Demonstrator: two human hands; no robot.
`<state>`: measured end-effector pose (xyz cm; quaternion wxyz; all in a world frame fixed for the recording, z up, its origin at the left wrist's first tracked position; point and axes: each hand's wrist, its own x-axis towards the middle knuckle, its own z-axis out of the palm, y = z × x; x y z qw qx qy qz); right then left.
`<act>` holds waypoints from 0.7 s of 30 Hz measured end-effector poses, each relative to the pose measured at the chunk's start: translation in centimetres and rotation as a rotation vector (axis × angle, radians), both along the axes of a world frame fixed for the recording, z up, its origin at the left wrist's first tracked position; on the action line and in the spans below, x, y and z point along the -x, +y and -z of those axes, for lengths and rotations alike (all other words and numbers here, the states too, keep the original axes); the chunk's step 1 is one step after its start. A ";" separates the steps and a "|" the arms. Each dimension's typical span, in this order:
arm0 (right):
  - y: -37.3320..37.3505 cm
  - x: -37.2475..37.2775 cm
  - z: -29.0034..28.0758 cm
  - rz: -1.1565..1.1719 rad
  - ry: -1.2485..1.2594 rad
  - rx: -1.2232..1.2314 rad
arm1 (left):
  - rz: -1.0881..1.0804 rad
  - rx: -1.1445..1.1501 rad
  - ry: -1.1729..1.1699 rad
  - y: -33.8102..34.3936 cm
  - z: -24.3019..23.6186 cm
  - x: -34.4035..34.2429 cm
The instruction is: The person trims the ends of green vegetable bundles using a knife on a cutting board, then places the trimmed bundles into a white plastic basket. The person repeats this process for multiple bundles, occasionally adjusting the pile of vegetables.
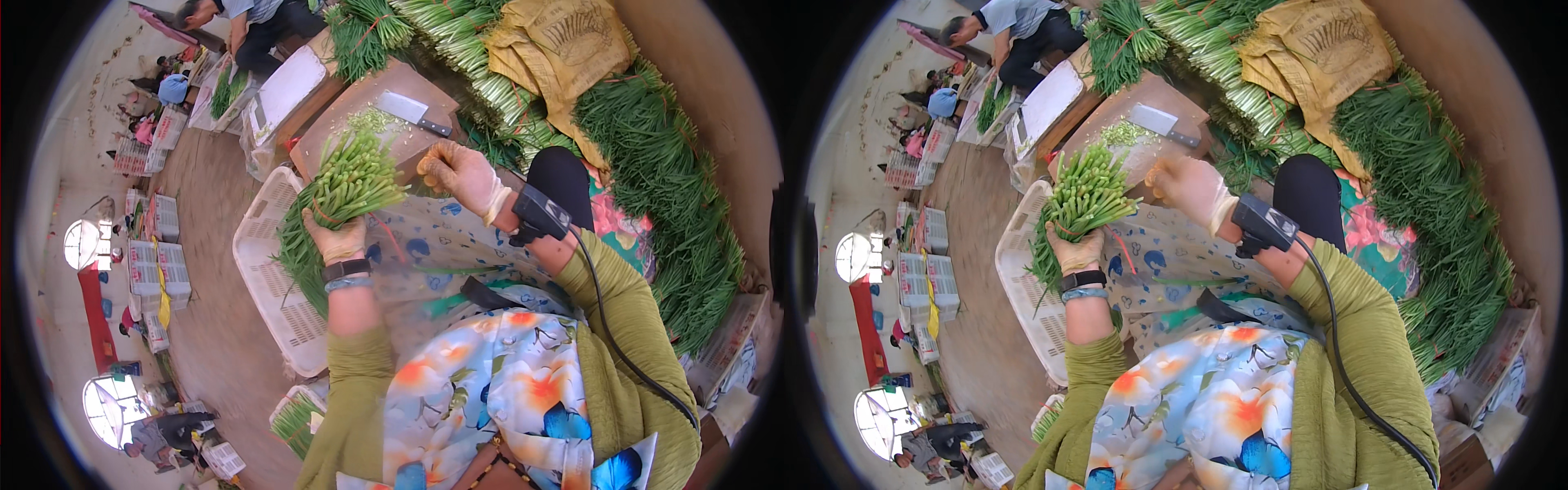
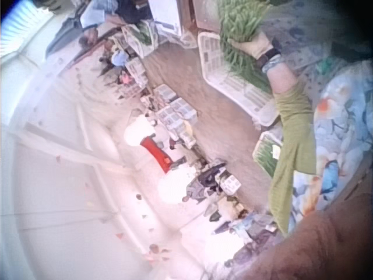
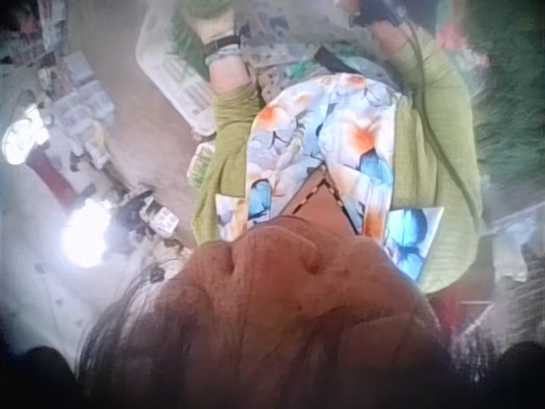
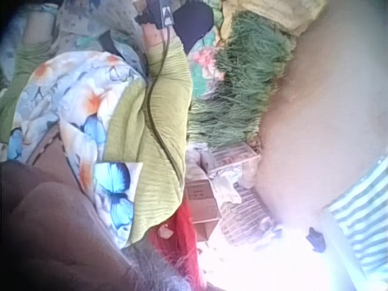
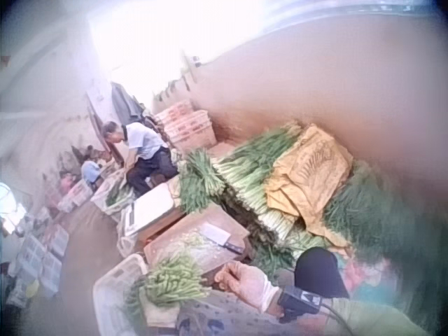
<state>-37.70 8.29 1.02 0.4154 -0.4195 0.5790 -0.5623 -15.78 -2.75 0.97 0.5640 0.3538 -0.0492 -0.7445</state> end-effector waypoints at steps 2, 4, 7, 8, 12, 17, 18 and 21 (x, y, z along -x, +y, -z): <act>0.1 0.0 -0.2 0.068 0.175 0.211 | -0.009 -0.023 0.015 0.0 0.1 0.2; 0.2 0.1 -0.7 0.043 0.469 0.504 | 0.027 0.014 0.012 0.1 0.3 0.5; 0.4 1.0 -2.3 -0.098 0.698 0.233 | 0.044 -0.052 0.060 0.2 0.4 0.5; 0.2 1.9 -2.9 -0.196 1.001 -0.078 | 0.056 -0.051 0.060 0.1 0.2 0.4; 0.7 4.9 -4.7 0.095 0.581 -0.073 | 0.022 0.083 0.053 0.5 -0.9 0.8; -2.0 3.2 -5.1 -0.166 0.681 0.197 | 0.052 0.606 -0.453 2.6 -1.9 5.5; -2.7 2.6 -5.0 -0.245 0.668 0.244 | 0.180 0.614 -0.421 2.9 -2.3 5.9; -3.5 2.6 -4.3 -0.310 -0.107 0.197 | 0.540 0.767 -0.407 3.4 -2.9 5.7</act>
